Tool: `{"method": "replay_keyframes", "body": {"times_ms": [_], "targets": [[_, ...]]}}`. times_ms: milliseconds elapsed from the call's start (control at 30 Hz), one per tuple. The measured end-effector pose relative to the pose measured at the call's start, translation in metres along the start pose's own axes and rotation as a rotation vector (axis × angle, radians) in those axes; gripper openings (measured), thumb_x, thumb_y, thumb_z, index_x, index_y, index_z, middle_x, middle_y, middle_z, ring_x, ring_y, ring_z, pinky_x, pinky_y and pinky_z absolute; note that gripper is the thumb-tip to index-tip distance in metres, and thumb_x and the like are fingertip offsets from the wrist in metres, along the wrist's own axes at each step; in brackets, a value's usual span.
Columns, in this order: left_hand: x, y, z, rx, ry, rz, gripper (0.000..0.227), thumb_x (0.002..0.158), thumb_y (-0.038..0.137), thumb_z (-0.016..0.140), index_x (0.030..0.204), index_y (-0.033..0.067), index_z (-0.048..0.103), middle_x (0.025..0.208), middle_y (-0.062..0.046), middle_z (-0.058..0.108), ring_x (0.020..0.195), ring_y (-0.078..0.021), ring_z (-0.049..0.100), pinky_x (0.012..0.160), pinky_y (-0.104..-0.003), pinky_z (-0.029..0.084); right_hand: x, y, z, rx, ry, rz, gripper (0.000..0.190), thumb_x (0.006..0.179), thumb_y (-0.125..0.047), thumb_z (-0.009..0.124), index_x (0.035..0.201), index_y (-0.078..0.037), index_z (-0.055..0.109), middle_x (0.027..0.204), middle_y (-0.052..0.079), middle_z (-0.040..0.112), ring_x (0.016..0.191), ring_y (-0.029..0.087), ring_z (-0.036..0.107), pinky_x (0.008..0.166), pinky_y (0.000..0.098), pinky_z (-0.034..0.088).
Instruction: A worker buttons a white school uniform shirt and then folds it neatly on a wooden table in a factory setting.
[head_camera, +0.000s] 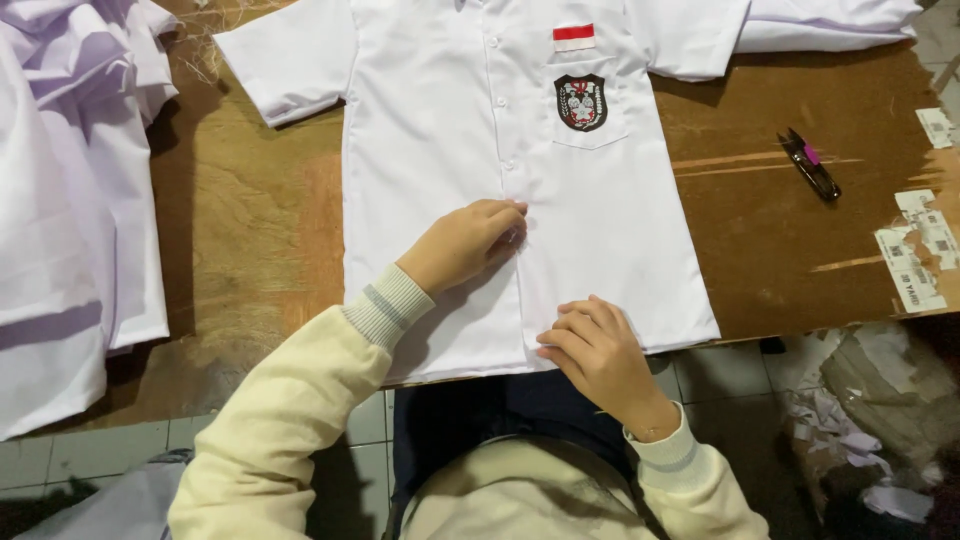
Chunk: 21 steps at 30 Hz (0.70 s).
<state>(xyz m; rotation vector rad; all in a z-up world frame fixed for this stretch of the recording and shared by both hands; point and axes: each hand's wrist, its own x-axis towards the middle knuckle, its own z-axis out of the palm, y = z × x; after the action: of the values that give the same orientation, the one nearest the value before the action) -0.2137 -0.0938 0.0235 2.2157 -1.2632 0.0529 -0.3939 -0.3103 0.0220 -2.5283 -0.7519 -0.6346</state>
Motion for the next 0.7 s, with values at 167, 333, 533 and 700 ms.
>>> {"method": "replay_keyframes", "body": {"times_ms": [167, 333, 533, 700], "targets": [[-0.001, -0.006, 0.003, 0.068, 0.059, 0.106, 0.022, 0.105, 0.03, 0.051, 0.112, 0.0102, 0.059, 0.125, -0.016, 0.069, 0.119, -0.0363, 0.067, 0.087, -0.045, 0.06, -0.007, 0.002, 0.003, 0.101, 0.071, 0.155, 0.01, 0.1, -0.021, 0.063, 0.098, -0.013, 0.067, 0.097, 0.0, 0.068, 0.102, 0.026, 0.069, 0.105, 0.0511, 0.049], [-0.004, -0.008, 0.013, 0.273, 0.15, 0.156, 0.013, 0.098, 0.027, 0.064, 0.106, 0.0156, 0.066, 0.129, -0.008, 0.07, 0.12, -0.0281, 0.068, 0.086, -0.042, 0.059, -0.002, -0.005, -0.001, 0.203, 0.072, 0.204, 0.01, 0.104, -0.013, 0.054, 0.1, -0.006, 0.06, 0.104, 0.005, 0.069, 0.101, 0.031, 0.07, 0.109, 0.0558, 0.045], [-0.005, -0.017, 0.03, 0.416, 0.173, 0.204, 0.015, 0.1, 0.03, 0.063, 0.106, 0.018, 0.069, 0.121, -0.004, 0.069, 0.119, -0.0254, 0.068, 0.086, -0.04, 0.059, 0.001, -0.013, 0.001, 0.22, 0.111, 0.244, 0.012, 0.105, -0.015, 0.053, 0.099, -0.008, 0.061, 0.101, 0.003, 0.072, 0.098, 0.03, 0.071, 0.113, 0.0547, 0.041], [-0.004, -0.027, 0.05, 0.535, 0.227, 0.25, 0.016, 0.101, 0.034, 0.059, 0.111, 0.0212, 0.063, 0.116, -0.003, 0.068, 0.118, -0.0243, 0.068, 0.088, -0.04, 0.059, 0.003, -0.016, 0.003, 0.242, 0.158, 0.294, 0.014, 0.107, -0.016, 0.05, 0.102, -0.008, 0.06, 0.099, 0.002, 0.074, 0.096, 0.029, 0.071, 0.114, 0.0534, 0.041]]}}
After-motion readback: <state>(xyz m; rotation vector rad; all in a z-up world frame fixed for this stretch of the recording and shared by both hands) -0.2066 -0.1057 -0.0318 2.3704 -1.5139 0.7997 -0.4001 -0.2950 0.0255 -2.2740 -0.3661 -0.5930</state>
